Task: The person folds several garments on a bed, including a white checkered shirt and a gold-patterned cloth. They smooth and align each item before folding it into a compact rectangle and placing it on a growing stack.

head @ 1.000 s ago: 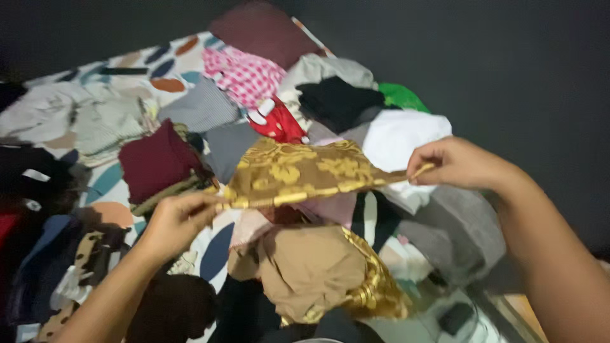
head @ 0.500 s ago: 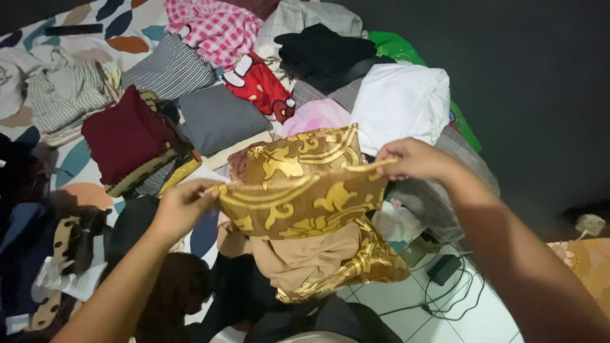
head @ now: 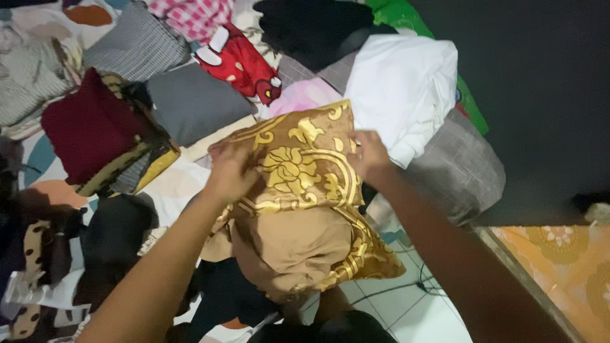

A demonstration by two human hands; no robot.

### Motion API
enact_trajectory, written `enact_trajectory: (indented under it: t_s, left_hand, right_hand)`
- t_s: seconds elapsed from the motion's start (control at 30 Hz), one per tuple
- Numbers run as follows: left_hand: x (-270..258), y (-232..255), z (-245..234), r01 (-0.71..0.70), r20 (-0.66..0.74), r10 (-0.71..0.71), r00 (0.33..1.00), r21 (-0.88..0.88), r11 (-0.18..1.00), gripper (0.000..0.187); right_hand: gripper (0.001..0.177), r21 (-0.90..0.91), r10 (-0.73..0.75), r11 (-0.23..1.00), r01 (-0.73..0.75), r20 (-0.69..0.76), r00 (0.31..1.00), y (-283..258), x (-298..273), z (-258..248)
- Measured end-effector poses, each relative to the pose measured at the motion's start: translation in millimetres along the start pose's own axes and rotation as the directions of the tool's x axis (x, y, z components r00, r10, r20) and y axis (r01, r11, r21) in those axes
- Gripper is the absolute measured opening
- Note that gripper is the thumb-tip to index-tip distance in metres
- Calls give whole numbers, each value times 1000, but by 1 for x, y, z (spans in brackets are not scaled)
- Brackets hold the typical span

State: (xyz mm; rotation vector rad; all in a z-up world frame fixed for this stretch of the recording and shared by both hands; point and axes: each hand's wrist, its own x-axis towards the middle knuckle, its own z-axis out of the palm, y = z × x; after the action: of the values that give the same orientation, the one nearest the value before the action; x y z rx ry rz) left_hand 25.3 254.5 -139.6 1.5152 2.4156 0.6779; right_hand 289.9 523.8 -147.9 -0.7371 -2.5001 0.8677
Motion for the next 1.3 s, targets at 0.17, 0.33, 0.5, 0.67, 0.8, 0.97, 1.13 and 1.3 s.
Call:
enact_trajectory:
  t_s: [0.17, 0.33, 0.5, 0.67, 0.8, 0.97, 1.13, 1.3]
  left_hand:
    - [-28, 60, 22, -158, 203, 143, 969, 64, 985, 50]
    - [-18, 92, 21, -72, 429, -41, 902, 244, 967, 38]
    - [27, 117, 25, -212, 473, 40, 880, 317, 924, 35]
    - [72, 162, 63, -665, 396, 548, 737, 278, 693, 56]
    - [97, 205, 88, -812, 518, 665, 538, 109, 573, 106]
    - [119, 236, 90, -803, 832, 294, 470, 265, 535, 49]
    - [144, 223, 49, -743, 546, 564, 620, 178, 645, 34]
    - [164, 198, -20, -722, 508, 596, 623, 79, 687, 24]
  right_hand:
    - [54, 96, 259, 960, -263, 52, 964, -1, -66, 20]
    - [61, 271, 704, 559, -784, 345, 621, 2, -89, 37]
    - [33, 493, 653, 361, -791, 472, 592, 23, -101, 44]
    - [23, 432, 689, 353, -830, 480, 543, 35, -107, 36]
    - [23, 546, 687, 394, -740, 360, 631, 28, -120, 25]
    - [32, 260, 599, 770, -583, 20, 800, 24, -126, -6]
    - [30, 99, 326, 944, -314, -162, 931, 10, -119, -75]
    - [23, 139, 493, 866, -481, -71, 867, -33, -68, -150]
